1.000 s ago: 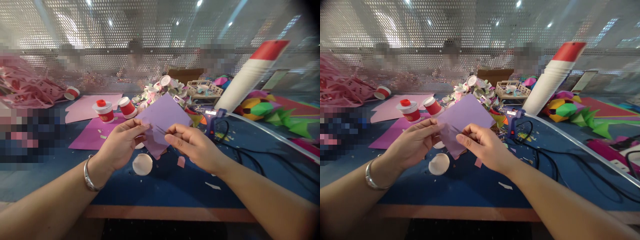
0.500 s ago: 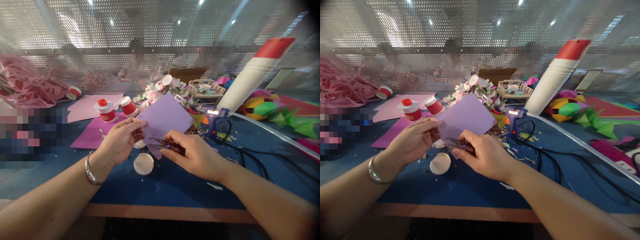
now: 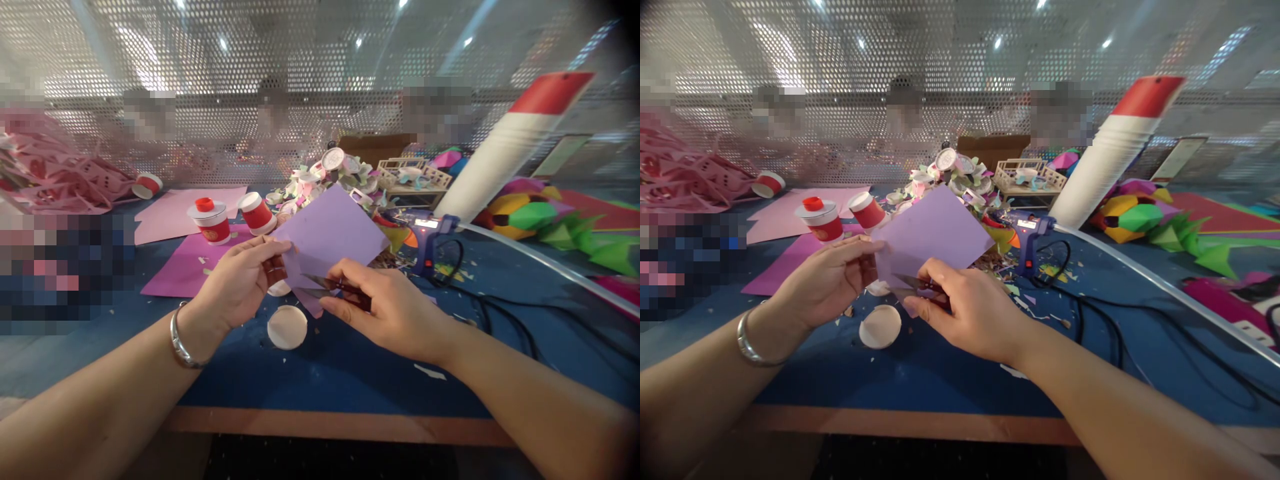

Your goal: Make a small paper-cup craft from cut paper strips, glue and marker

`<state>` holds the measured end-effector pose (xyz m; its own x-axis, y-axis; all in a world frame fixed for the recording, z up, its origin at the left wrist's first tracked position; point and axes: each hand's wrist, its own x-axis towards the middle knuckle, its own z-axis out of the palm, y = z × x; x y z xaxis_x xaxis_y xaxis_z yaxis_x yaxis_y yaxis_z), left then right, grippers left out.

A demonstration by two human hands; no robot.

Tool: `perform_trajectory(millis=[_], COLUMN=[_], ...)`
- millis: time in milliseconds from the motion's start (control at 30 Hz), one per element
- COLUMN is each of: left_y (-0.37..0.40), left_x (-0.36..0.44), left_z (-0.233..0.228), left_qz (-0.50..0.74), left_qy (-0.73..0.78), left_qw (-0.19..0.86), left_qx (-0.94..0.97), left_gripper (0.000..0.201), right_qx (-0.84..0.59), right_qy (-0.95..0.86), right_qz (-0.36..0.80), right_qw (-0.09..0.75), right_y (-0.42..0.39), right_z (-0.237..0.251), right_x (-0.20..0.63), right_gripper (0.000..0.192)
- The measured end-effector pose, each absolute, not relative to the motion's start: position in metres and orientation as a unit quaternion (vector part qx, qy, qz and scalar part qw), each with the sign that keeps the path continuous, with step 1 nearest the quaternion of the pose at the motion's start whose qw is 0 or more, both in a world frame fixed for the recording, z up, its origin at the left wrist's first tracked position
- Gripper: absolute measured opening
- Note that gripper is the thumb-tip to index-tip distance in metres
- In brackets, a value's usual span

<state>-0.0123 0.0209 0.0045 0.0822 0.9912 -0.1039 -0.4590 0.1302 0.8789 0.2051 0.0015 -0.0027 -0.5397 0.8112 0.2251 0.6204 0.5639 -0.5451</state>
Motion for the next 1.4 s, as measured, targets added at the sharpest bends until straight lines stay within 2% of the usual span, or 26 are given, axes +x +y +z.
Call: perform_trajectory(millis=[867,1400], left_y=[0.021,0.015], left_x=[-0.012,-0.002], left_z=[0.005,-0.004], left_qz=[0.542,0.503], left_qy=[0.387,0.398], left_qw=[0.657,0.662], left_qx=[0.354,0.387], left_gripper=[0.012,0.023], right_qx=[-0.411,-0.370], right_qy=[-0.859,-0.885], right_qz=[0.194,0.183], right_qw=[0.235,0.218], right_y=[0.001,-0.001], right_z=[-0.003,-0.005], right_x=[0.205,0.202], right_gripper=[0.027,0.027])
